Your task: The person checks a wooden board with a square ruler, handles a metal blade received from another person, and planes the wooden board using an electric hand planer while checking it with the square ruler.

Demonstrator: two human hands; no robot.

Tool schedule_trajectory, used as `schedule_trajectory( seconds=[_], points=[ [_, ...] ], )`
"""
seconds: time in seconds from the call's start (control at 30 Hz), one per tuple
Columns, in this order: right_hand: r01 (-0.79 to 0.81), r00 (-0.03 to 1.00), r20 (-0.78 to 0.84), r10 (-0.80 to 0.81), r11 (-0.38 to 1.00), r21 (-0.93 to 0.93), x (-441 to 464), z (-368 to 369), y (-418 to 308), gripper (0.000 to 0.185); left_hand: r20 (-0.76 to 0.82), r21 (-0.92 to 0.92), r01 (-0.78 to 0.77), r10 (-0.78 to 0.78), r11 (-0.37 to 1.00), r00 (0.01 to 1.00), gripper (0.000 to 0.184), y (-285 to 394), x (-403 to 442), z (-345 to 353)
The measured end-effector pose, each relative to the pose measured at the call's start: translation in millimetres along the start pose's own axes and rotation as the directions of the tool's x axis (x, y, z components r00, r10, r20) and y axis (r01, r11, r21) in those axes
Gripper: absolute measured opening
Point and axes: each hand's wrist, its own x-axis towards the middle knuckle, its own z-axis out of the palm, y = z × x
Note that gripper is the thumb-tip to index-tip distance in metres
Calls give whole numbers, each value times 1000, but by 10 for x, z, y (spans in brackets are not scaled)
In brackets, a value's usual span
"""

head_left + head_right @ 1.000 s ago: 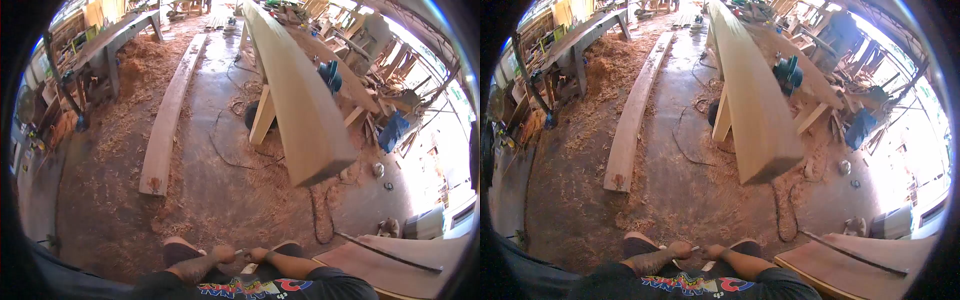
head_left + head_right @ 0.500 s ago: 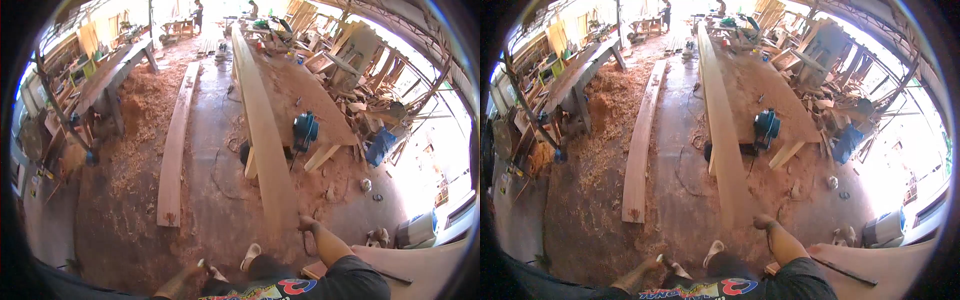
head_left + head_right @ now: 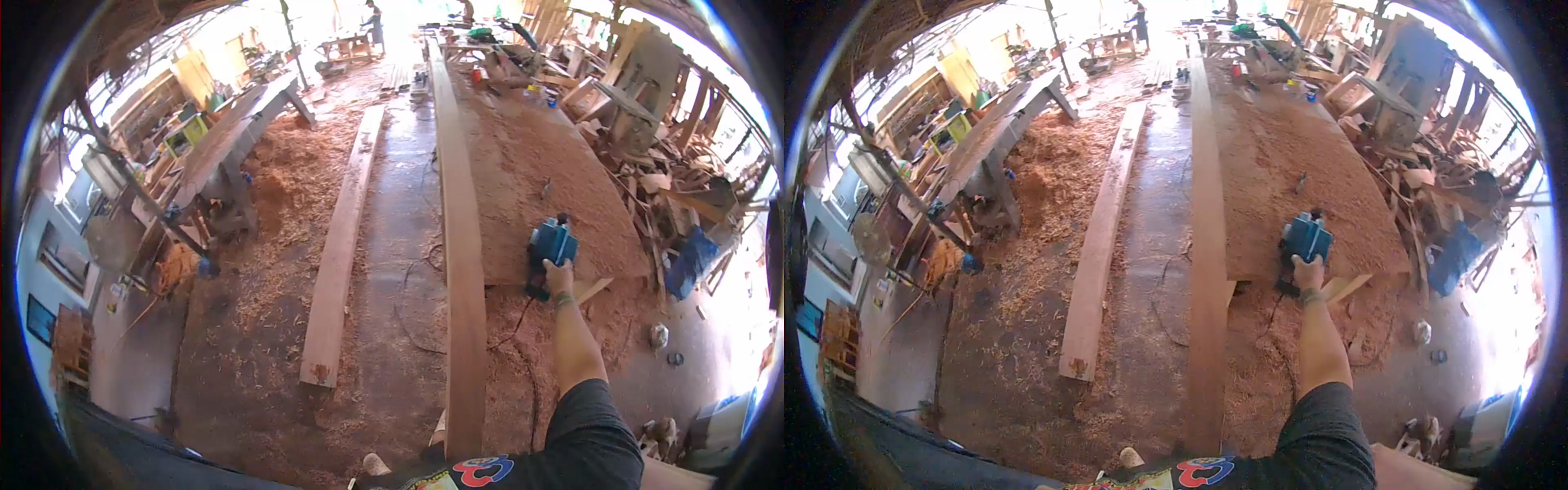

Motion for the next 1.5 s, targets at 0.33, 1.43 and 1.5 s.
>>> schedule_trajectory(
  seconds=[0.33, 1.43, 1.5],
  points=[
    [-184, 978, 181, 104, 837, 515, 1252, 302, 253, 38, -24, -62, -21, 19, 998, 1000, 41, 726, 181, 144],
    [-440, 818, 364, 445, 892, -101, -6010, -321, 1754, 41, 89, 184, -161, 146, 970, 985, 41, -628, 975, -2845],
    [-481, 800, 418, 431, 877, 15, -6123, 56, 1999, 43, 56, 131, -194, 188, 972, 981, 38, -1481, 1521, -2917]
  ],
)
